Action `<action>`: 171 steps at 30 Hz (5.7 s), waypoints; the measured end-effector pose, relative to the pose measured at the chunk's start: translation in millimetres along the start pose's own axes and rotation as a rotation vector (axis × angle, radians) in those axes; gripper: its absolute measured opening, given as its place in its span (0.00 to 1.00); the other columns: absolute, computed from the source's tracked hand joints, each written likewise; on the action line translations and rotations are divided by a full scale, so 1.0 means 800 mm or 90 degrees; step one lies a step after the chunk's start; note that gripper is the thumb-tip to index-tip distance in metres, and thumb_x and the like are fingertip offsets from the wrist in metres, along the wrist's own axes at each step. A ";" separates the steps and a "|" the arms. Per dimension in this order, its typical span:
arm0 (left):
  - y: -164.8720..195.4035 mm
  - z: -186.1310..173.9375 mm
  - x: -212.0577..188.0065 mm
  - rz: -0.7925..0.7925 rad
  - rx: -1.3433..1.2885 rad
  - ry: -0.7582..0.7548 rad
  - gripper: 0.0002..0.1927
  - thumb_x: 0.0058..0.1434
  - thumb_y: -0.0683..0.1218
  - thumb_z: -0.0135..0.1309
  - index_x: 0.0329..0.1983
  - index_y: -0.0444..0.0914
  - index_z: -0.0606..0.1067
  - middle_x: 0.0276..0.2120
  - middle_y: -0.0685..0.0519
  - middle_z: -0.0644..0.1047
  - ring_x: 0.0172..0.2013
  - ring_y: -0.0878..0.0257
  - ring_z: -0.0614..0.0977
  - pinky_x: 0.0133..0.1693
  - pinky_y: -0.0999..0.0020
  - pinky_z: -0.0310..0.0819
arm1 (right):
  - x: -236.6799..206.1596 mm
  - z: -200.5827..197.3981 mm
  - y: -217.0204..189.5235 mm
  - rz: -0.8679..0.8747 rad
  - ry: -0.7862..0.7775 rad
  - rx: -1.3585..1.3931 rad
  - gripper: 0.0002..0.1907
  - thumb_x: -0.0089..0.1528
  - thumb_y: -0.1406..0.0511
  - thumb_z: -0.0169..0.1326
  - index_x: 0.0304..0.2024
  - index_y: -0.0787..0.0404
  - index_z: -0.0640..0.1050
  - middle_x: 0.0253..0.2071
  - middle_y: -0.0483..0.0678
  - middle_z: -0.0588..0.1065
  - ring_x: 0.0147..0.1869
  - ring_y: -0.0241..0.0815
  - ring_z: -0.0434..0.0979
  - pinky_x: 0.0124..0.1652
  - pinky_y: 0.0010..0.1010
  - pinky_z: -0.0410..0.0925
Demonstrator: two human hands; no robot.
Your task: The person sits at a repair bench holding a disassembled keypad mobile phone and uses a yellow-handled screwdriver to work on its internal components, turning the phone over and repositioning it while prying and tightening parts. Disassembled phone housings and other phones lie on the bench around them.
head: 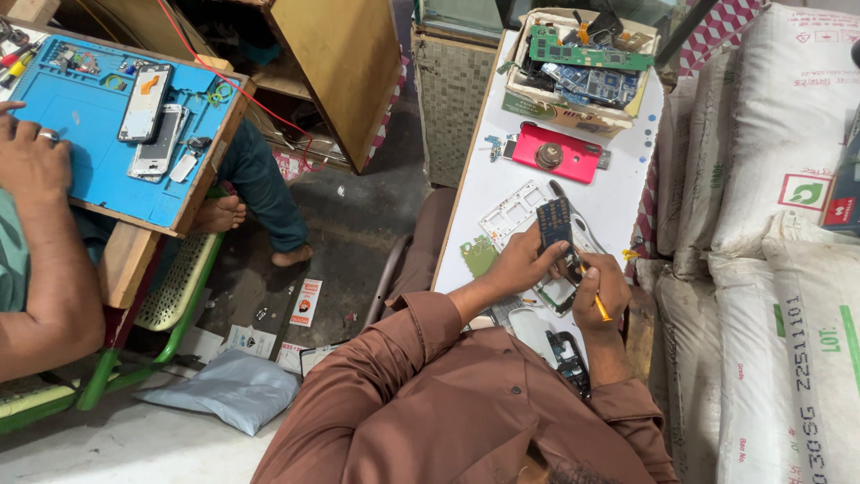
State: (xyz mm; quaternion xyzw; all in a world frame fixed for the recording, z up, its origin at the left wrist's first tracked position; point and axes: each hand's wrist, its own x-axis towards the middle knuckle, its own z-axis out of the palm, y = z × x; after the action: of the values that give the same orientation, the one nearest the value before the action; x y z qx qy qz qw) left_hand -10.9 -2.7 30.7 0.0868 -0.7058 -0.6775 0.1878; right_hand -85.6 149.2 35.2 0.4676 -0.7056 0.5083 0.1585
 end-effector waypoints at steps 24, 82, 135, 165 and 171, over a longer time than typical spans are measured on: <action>0.002 -0.001 -0.001 0.013 0.022 0.014 0.14 0.72 0.47 0.50 0.53 0.32 0.67 0.29 0.48 0.83 0.29 0.61 0.88 0.32 0.68 0.82 | 0.002 0.001 -0.002 -0.010 -0.017 -0.009 0.13 0.71 0.70 0.40 0.45 0.72 0.76 0.42 0.60 0.77 0.43 0.54 0.79 0.44 0.40 0.73; -0.012 0.002 0.002 -0.008 -0.036 -0.017 0.14 0.72 0.47 0.51 0.52 0.32 0.67 0.31 0.47 0.83 0.31 0.62 0.87 0.34 0.68 0.84 | 0.003 0.000 -0.005 -0.058 -0.003 -0.001 0.14 0.70 0.70 0.40 0.46 0.72 0.76 0.42 0.62 0.77 0.43 0.56 0.78 0.44 0.41 0.73; -0.007 -0.002 0.001 0.038 -0.062 -0.050 0.14 0.75 0.46 0.47 0.57 0.35 0.76 0.40 0.51 0.84 0.37 0.67 0.86 0.38 0.71 0.84 | 0.001 0.003 0.004 -0.032 0.016 0.002 0.13 0.72 0.70 0.40 0.46 0.74 0.75 0.41 0.61 0.77 0.44 0.54 0.80 0.44 0.40 0.74; -0.002 -0.002 0.001 0.023 -0.072 -0.058 0.15 0.76 0.46 0.46 0.57 0.33 0.75 0.40 0.48 0.84 0.36 0.64 0.87 0.38 0.69 0.86 | -0.003 0.005 0.011 -0.031 0.022 -0.003 0.14 0.73 0.69 0.39 0.46 0.74 0.75 0.41 0.60 0.77 0.43 0.52 0.80 0.42 0.38 0.74; 0.001 -0.002 0.001 0.028 -0.083 -0.055 0.15 0.75 0.46 0.46 0.57 0.33 0.75 0.40 0.49 0.84 0.36 0.65 0.86 0.38 0.70 0.86 | -0.003 0.005 0.011 -0.028 0.022 0.000 0.14 0.73 0.69 0.39 0.46 0.73 0.75 0.41 0.60 0.76 0.43 0.52 0.80 0.42 0.38 0.74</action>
State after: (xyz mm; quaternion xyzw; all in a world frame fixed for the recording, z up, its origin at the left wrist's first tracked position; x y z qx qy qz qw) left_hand -10.8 -4.4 31.7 0.0296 -0.6692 -0.7209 0.1776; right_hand -90.9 147.1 26.7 0.4743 -0.6922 0.5127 0.1817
